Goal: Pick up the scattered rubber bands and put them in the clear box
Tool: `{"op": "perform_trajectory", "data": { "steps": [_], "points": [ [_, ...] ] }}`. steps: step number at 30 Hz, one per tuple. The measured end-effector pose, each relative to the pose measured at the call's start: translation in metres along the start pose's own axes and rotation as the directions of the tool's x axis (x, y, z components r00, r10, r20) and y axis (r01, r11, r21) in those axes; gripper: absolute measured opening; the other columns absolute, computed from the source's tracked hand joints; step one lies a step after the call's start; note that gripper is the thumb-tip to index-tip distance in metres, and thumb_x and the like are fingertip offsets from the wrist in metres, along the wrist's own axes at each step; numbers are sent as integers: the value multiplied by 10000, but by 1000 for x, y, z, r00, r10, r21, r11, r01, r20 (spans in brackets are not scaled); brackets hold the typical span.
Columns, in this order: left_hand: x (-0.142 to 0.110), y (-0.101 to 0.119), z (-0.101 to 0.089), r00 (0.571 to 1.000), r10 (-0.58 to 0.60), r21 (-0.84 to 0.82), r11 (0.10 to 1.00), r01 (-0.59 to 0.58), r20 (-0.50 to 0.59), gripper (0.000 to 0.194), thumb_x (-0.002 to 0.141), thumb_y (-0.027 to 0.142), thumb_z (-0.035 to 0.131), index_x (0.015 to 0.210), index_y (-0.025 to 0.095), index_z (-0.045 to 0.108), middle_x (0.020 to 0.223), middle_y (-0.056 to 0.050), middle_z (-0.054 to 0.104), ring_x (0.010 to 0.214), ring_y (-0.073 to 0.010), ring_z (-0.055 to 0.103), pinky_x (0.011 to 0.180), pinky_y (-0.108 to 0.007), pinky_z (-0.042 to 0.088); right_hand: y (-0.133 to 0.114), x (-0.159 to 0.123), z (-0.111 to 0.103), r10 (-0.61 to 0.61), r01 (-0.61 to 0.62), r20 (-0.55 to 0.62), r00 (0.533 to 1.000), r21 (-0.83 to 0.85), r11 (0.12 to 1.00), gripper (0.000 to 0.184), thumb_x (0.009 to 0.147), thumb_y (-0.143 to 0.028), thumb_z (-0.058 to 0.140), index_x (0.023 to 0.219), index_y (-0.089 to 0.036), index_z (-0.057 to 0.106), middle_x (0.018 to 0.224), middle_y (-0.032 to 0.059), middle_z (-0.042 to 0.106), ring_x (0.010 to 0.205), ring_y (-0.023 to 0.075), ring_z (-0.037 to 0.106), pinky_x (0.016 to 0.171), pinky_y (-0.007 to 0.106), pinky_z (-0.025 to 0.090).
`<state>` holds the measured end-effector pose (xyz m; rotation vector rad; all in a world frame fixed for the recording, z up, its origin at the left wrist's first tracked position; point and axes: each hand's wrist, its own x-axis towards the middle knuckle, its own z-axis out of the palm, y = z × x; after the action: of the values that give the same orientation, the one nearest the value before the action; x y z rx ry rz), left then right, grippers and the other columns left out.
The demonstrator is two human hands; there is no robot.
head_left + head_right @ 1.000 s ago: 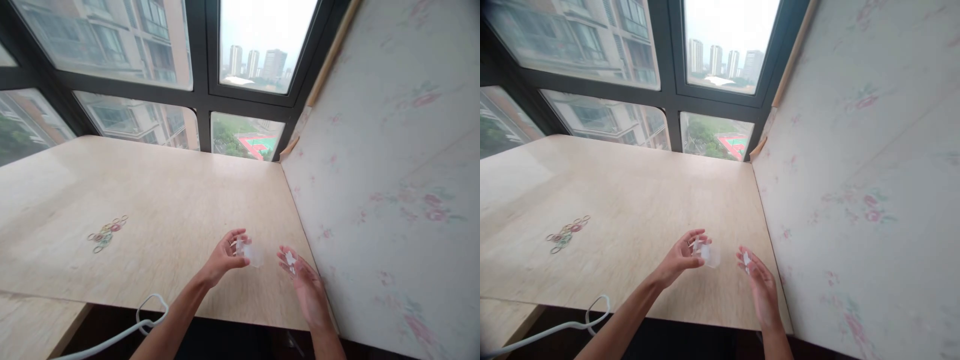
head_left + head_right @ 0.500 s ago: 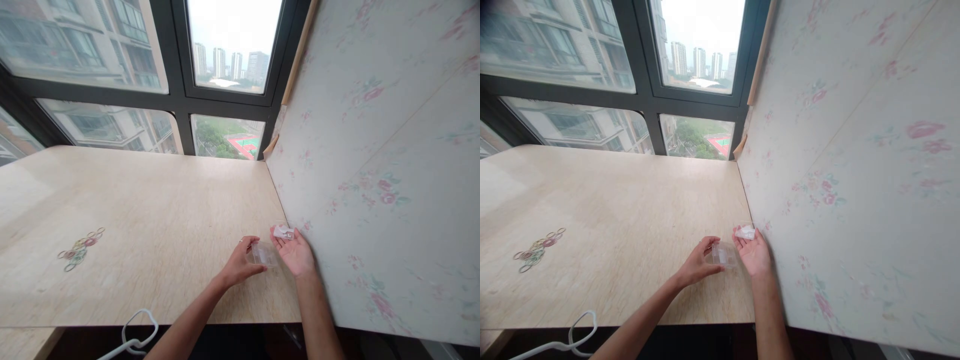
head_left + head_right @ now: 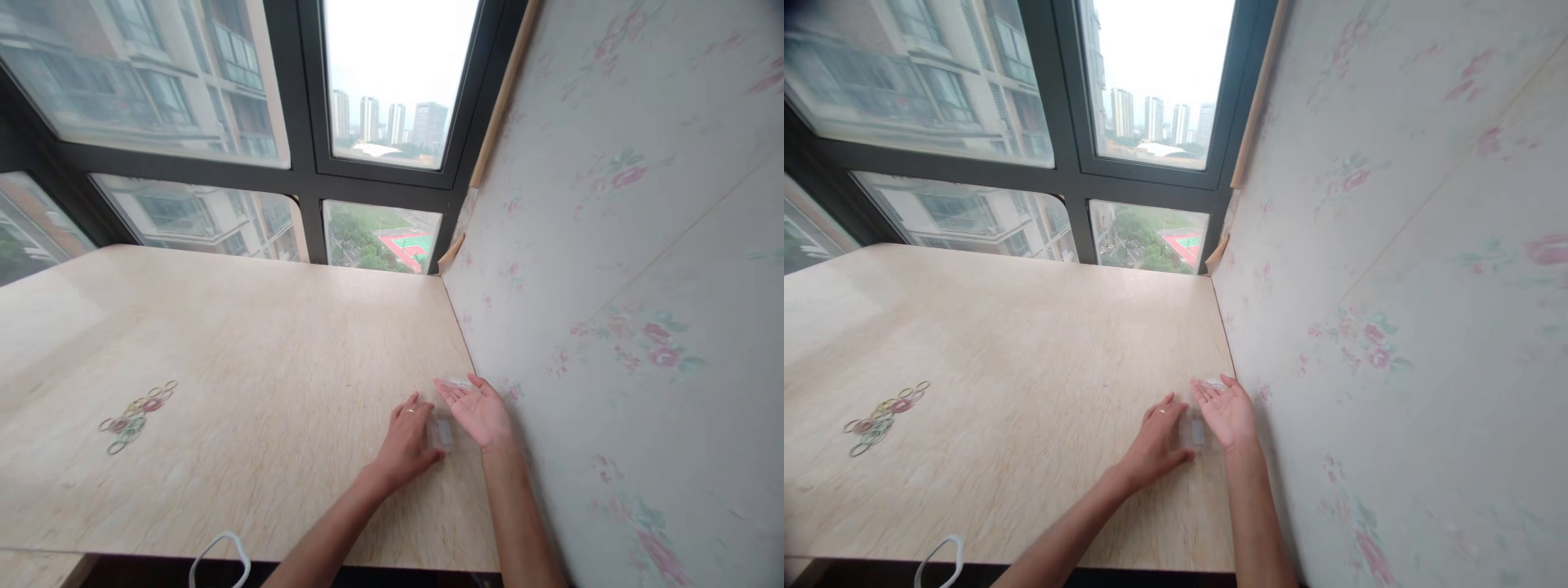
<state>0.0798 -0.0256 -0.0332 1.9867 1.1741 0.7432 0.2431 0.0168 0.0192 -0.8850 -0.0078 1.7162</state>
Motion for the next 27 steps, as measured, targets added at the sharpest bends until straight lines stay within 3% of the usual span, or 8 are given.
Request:
{"op": "perform_trajectory", "data": {
  "steps": [5,12,17,20,23,25,27],
  "points": [
    [8,4,6,1000,-19,76,997,19,2,768,599,355,799,1288,243,480,1363,-147,483,1384,-377,251,1085,-580,214,5,-11,-8,26,-25,36,999,-44,999,628,851,-206,457,1427,-42,269,1436,263,373,1256,301,497,974,454,495],
    [7,-1,11,1000,15,97,995,-15,0,935,579,421,819,1387,241,385,1410,-148,448,1360,-366,298,1091,-554,217,18,-26,2,18,-16,17,1000,-73,997,630,854,-211,418,1434,-33,248,1350,258,475,1231,279,528,1010,444,472],
    [-5,-6,1,994,110,20,994,-110,-15,977,581,438,828,1405,197,360,1389,-162,468,1301,-337,394,1100,-497,268,29,-34,0,-65,86,117,991,-178,980,436,810,-214,479,1224,-94,548,1283,200,562,1251,269,510,1079,429,407],
    [-18,-17,-17,993,114,-65,991,-115,-17,924,639,431,799,1412,191,352,1398,-156,458,1292,-313,414,1077,-454,336,44,-40,3,-88,133,207,974,-212,968,334,807,-224,501,1087,-134,658,1307,156,575,1275,246,486,1106,399,382],
    [-36,-37,-48,989,7,-87,996,-20,-150,818,710,409,752,1400,200,365,1407,-145,454,1300,-290,413,1083,-455,340,70,-41,9,-7,57,208,978,-232,971,330,814,-257,507,1064,-151,696,1293,122,602,1253,232,510,1086,391,410],
    [-52,-56,-79,952,-70,-54,997,57,-298,691,767,358,696,1372,206,399,1397,-136,467,1297,-274,419,1091,-465,327,91,-37,12,70,-23,193,979,-238,971,315,800,-262,532,1041,-170,713,1230,102,650,1187,220,571,1045,376,457],
    [-74,-79,-121,883,-111,4,992,127,-456,552,793,283,645,1311,208,469,1369,-133,494,1286,-275,428,1096,-483,305,111,-31,13,151,-100,193,970,-249,963,282,773,-254,574,999,-183,728,1127,89,704,1071,209,646,967,355,524]
  ]
}}
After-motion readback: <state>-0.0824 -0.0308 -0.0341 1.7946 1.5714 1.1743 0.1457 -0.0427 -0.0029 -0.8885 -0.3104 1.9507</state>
